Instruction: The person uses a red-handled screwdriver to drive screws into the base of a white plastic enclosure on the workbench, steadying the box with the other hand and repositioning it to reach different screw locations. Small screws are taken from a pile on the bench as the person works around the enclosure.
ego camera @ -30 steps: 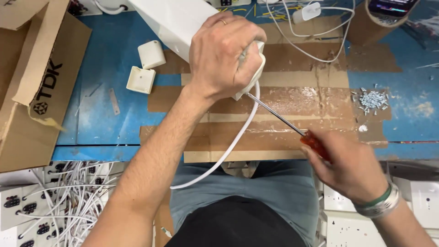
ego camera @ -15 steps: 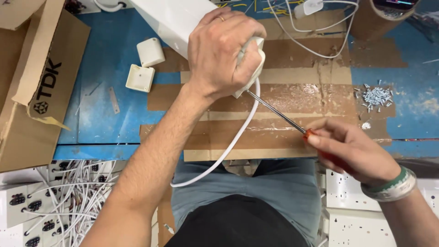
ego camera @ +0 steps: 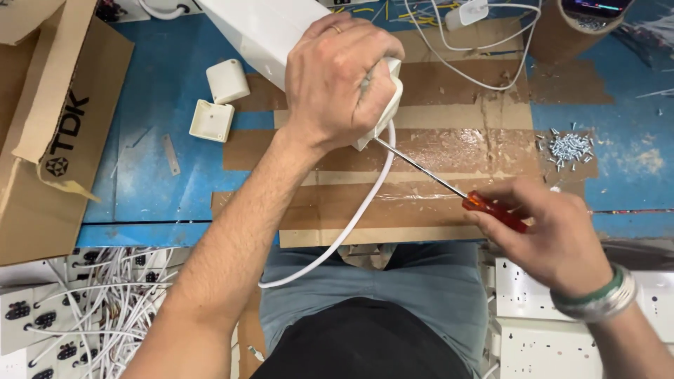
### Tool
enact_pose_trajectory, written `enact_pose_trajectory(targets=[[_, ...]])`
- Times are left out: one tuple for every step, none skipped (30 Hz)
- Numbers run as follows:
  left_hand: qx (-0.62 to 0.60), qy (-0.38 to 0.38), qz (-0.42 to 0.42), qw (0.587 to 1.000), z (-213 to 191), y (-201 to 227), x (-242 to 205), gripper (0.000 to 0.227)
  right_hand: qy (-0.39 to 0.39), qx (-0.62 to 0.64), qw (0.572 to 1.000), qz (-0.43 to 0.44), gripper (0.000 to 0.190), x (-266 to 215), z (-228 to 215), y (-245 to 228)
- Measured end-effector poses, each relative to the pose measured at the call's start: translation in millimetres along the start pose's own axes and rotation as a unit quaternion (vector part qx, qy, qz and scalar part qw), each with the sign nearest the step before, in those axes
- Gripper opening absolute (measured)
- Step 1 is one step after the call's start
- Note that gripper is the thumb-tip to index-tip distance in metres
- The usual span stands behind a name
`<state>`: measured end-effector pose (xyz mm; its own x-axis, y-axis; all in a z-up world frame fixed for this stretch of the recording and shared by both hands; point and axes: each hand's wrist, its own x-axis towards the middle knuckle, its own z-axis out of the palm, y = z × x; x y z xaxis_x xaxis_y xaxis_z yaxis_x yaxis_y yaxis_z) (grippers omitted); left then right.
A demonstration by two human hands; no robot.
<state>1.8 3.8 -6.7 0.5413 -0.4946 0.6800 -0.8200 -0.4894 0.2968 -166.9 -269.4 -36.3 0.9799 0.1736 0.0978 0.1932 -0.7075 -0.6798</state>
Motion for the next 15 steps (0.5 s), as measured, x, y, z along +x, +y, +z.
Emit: enact_pose_trajectory(targets=[[0.001, 0.001, -0.003, 1.0, 1, 2, 1, 0.015, -0.003, -0.001, 1.0, -0.001, 0.029, -3, 4, -3], [-0.001, 0.004, -0.008, 1.0, 0, 3, 2, 0.015, 0.021, -0.015, 1.0, 0.004, 0.027, -6, 9, -6], [-0.003, 0.006, -0.013, 1.0, 0, 4, 2, 0.014, 0.046, -0.029, 0.998, 0.01, 0.024, -8, 14, -8], [0.0, 0.005, -0.015, 1.0, -1, 3, 2, 0.014, 0.044, -0.027, 0.999, 0.008, 0.024, -3, 13, 0], [0.004, 0.006, -0.016, 1.0, -2, 3, 2, 0.014, -0.033, 0.174, 0.965, 0.192, 0.023, 2, 12, 9], [0.005, 0.005, -0.015, 1.0, -2, 5, 3, 0.014, -0.106, 0.361, 0.853, 0.362, 0.024, 5, 10, 17], [0.004, 0.004, -0.015, 1.0, -3, 6, 0, 0.014, -0.106, 0.362, 0.852, 0.364, 0.024, 2, 14, 30], [0.006, 0.006, -0.008, 1.0, -2, 6, -1, 0.013, -0.133, 0.373, 0.861, 0.32, 0.024, 0, 15, 44], [0.008, 0.008, -0.002, 1.0, -1, 6, 0, 0.013, -0.16, 0.383, 0.867, 0.277, 0.029, -2, 16, 58], [0.006, 0.011, 0.0, 1.0, -1, 5, 2, 0.013, -0.158, 0.38, 0.868, 0.277, 0.029, 0, 10, 37], [0.001, 0.011, 0.001, 1.0, -1, 4, 4, 0.013, -0.089, 0.184, 0.965, 0.167, 0.03, 2, 5, 16], [-0.003, 0.007, -0.002, 1.0, -2, 4, 2, 0.013, -0.019, -0.023, 0.998, 0.049, 0.032, 2, 2, -7], [-0.005, 0.007, -0.006, 1.0, 0, 5, 1, 0.013, -0.023, -0.023, 0.998, 0.051, 0.032, -4, 7, -2], [-0.004, 0.009, -0.008, 1.0, 1, 4, 1, 0.013, -0.029, 0.129, 0.977, 0.169, 0.029, -5, 13, 4], [-0.002, 0.011, -0.011, 1.0, 2, 3, 1, 0.013, -0.036, 0.276, 0.918, 0.282, 0.027, -7, 19, 9]])
